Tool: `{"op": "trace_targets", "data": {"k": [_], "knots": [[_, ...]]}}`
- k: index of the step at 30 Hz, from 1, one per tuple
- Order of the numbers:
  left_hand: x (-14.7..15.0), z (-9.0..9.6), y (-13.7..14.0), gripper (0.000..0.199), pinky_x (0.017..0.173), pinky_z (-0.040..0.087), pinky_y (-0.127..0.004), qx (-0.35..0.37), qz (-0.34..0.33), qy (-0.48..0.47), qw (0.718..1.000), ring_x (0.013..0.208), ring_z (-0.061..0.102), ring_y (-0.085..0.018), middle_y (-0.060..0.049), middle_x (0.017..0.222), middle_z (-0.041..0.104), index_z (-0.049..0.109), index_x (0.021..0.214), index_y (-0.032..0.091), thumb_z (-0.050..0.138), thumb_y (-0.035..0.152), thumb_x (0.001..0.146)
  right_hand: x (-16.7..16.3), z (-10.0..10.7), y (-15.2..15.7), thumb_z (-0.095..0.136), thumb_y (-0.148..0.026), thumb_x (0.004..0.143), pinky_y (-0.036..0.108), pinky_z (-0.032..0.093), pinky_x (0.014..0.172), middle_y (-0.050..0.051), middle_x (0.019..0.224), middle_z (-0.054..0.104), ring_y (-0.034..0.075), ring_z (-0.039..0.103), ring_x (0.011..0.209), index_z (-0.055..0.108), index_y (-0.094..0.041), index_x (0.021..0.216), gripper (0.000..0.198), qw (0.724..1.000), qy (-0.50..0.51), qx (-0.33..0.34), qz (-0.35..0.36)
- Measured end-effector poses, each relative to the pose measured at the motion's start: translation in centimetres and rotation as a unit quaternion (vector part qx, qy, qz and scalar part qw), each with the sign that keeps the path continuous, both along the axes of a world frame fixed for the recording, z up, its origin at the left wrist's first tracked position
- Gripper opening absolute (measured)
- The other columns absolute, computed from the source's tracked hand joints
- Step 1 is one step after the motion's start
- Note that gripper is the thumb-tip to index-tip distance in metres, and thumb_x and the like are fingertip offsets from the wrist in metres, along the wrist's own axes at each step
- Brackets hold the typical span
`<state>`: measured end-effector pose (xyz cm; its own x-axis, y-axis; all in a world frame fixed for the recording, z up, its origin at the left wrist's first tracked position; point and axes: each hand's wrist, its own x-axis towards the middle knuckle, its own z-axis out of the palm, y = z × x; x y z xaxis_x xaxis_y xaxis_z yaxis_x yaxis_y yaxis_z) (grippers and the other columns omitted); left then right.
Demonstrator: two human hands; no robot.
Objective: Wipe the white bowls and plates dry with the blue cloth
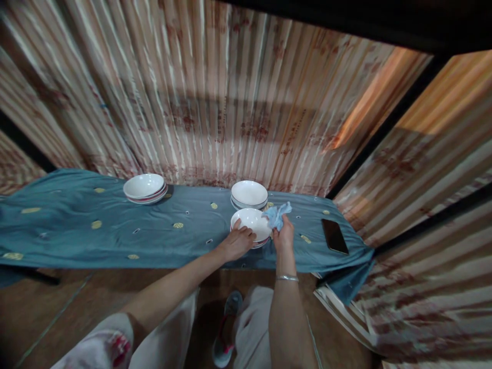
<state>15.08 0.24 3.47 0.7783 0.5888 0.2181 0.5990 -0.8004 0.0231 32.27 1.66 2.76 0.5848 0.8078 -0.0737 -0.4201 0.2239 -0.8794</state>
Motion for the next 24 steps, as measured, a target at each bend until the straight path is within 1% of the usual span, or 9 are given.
{"op": "trace_targets", "data": {"k": [4, 8, 11, 15, 17, 20, 22, 24], "knots": [[0.0, 0.5, -0.2, 0.033, 0.11, 0.03, -0.054, -0.013, 0.006, 0.009, 1.0, 0.097, 0.066, -0.025, -0.011, 0.095, 0.071, 0.069, 0.103, 0.015, 0.044, 0.036, 0.099, -0.9, 0.8, 0.0, 0.057, -0.029, 0.077, 0.019, 0.049, 0.05, -0.005, 0.057, 0.066, 0.01, 0.061, 0.049, 0.062, -0.018, 0.073, 0.013, 1.0, 0.019, -0.004, -0.008], [-0.2, 1.1, -0.5, 0.031, 0.109, 0.033, -0.05, -0.028, 0.011, 0.006, 1.0, 0.1, 0.066, -0.025, -0.011, 0.1, 0.071, 0.068, 0.106, 0.013, 0.047, 0.035, 0.098, -1.9, 1.8, 0.0, 0.059, -0.027, 0.074, 0.021, 0.048, 0.048, -0.005, 0.055, 0.065, 0.011, 0.058, 0.046, 0.062, -0.018, 0.07, 0.011, 1.0, -0.003, -0.016, -0.02], [-0.5, 1.2, -0.6, 0.03, 0.111, 0.031, -0.051, -0.035, 0.011, -0.005, 0.999, 0.103, 0.066, -0.025, -0.011, 0.103, 0.071, 0.069, 0.104, 0.014, 0.049, 0.035, 0.097, -2.2, 2.1, 0.0, 0.061, -0.031, 0.072, 0.022, 0.048, 0.049, -0.005, 0.053, 0.063, 0.012, 0.059, 0.047, 0.061, -0.018, 0.067, 0.014, 0.999, -0.026, -0.028, -0.023], [-1.4, 0.7, -0.6, 0.026, 0.115, 0.027, -0.056, -0.041, 0.011, -0.035, 0.999, 0.111, 0.063, -0.025, -0.01, 0.107, 0.07, 0.067, 0.105, 0.015, 0.052, 0.034, 0.096, -2.3, 2.3, 0.1, 0.061, -0.036, 0.071, 0.022, 0.047, 0.053, -0.006, 0.055, 0.062, 0.011, 0.057, 0.051, 0.06, -0.019, 0.067, 0.018, 0.997, -0.056, -0.01, -0.053], [-2.2, 0.3, -0.6, 0.026, 0.117, 0.024, -0.058, -0.039, 0.011, -0.065, 0.997, 0.12, 0.058, -0.026, -0.012, 0.119, 0.068, 0.065, 0.111, 0.016, 0.052, 0.032, 0.096, -2.5, 2.5, 0.2, 0.06, -0.039, 0.071, 0.02, 0.044, 0.053, -0.007, 0.054, 0.058, 0.01, 0.052, 0.051, 0.058, -0.019, 0.066, 0.021, 0.993, -0.087, -0.002, -0.073], [-3.9, -0.2, -0.6, 0.031, 0.117, 0.021, -0.064, -0.034, 0.025, -0.116, 0.992, 0.137, 0.045, -0.028, -0.015, 0.139, 0.057, 0.06, 0.123, 0.017, 0.05, 0.031, 0.097, -3.6, 3.0, 0.3, 0.059, -0.044, 0.071, 0.019, 0.039, 0.054, -0.009, 0.053, 0.048, 0.008, 0.043, 0.052, 0.052, -0.02, 0.062, 0.026, 0.981, -0.17, 0.032, -0.087], [-5.2, -0.5, -0.6, 0.035, 0.115, 0.021, -0.067, -0.037, 0.045, -0.148, 0.987, 0.142, 0.039, -0.029, -0.017, 0.146, 0.051, 0.056, 0.129, 0.018, 0.048, 0.031, 0.097, -4.9, 3.4, 0.3, 0.058, -0.045, 0.072, 0.019, 0.035, 0.054, -0.009, 0.053, 0.041, 0.007, 0.039, 0.053, 0.047, -0.021, 0.059, 0.029, 0.969, -0.225, 0.063, -0.082], [-6.6, -0.7, -0.5, 0.038, 0.115, 0.021, -0.067, -0.046, 0.072, -0.185, 0.979, 0.145, 0.035, -0.029, -0.018, 0.15, 0.047, 0.053, 0.133, 0.02, 0.046, 0.031, 0.098, -6.5, 3.7, 0.4, 0.055, -0.046, 0.075, 0.02, 0.032, 0.054, -0.009, 0.054, 0.037, 0.008, 0.036, 0.054, 0.043, -0.022, 0.058, 0.032, 0.958, -0.268, 0.082, -0.064]]}}
